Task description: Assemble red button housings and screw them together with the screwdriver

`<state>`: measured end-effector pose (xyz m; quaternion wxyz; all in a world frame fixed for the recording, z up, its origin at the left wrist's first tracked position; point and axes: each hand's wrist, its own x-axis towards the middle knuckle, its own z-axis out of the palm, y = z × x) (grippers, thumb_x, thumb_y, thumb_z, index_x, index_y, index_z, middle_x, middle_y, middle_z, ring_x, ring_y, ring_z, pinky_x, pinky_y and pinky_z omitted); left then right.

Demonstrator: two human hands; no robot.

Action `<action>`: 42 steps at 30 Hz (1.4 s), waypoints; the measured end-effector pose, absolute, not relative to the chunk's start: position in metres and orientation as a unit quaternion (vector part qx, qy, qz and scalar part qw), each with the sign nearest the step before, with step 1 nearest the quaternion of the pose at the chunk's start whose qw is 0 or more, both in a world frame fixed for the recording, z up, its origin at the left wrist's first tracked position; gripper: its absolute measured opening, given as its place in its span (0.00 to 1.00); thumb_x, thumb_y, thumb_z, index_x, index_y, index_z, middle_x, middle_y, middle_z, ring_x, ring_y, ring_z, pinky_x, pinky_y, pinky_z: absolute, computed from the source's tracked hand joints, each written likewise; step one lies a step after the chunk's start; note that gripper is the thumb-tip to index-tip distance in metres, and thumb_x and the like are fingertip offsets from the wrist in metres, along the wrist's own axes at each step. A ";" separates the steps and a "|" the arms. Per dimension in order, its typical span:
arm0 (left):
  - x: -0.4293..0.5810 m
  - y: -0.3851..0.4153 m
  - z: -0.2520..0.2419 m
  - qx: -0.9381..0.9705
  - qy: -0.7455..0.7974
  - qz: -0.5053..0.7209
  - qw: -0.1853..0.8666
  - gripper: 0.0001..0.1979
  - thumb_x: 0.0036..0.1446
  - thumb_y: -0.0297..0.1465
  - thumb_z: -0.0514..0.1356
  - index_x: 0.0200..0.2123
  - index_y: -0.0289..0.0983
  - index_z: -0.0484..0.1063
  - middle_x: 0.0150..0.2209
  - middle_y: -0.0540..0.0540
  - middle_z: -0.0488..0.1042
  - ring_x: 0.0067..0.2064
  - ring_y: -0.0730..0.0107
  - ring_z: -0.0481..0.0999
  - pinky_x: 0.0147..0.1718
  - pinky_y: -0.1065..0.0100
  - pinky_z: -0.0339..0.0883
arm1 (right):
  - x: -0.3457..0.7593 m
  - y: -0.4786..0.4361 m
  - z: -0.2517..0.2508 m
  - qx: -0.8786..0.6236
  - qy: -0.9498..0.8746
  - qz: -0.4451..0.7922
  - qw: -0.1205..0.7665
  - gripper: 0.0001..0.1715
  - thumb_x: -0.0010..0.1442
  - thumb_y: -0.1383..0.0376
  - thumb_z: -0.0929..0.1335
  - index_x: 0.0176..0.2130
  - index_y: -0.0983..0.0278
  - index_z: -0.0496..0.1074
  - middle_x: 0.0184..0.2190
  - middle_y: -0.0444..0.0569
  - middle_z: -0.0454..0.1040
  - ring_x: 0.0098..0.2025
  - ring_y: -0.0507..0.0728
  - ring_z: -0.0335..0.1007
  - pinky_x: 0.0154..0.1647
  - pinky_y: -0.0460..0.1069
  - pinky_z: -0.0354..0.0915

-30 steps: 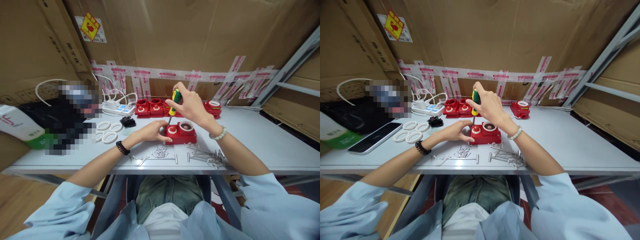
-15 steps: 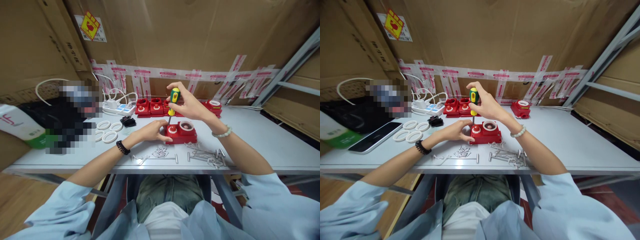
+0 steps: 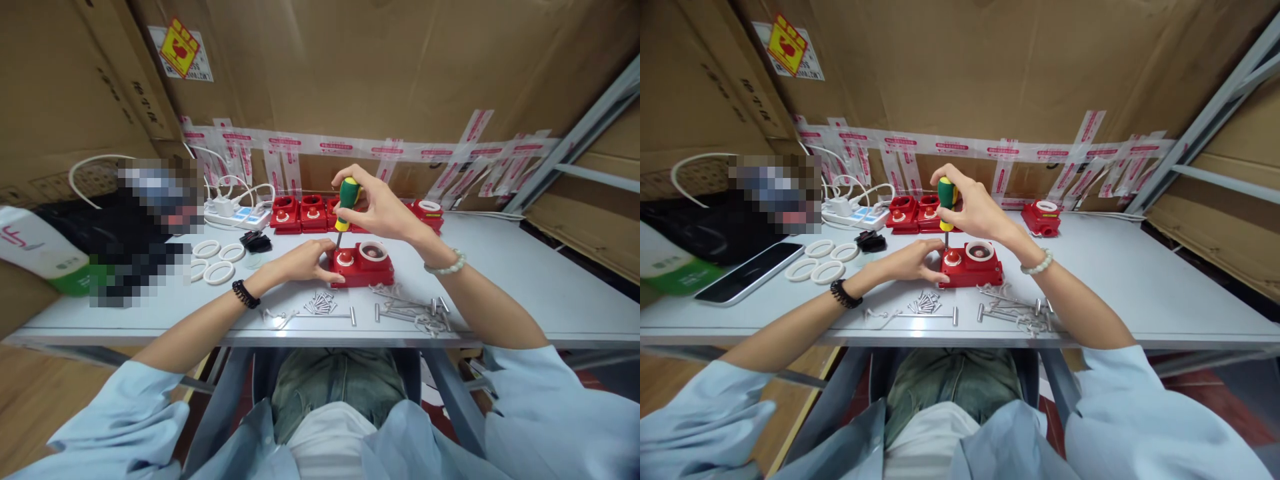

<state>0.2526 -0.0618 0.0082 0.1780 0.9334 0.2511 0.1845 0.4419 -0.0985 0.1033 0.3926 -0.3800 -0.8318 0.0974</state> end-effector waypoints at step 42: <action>0.250 -0.052 0.006 0.925 0.262 0.191 0.199 0.26 0.51 0.46 0.68 0.47 0.36 0.71 0.39 0.45 0.76 0.38 0.64 0.73 0.38 0.65 0.64 | 0.449 -0.142 0.068 -0.415 -0.788 0.170 0.422 0.20 0.52 0.59 0.74 0.39 0.61 0.63 0.28 0.39 0.64 0.27 0.49 0.59 0.28 0.47 0.60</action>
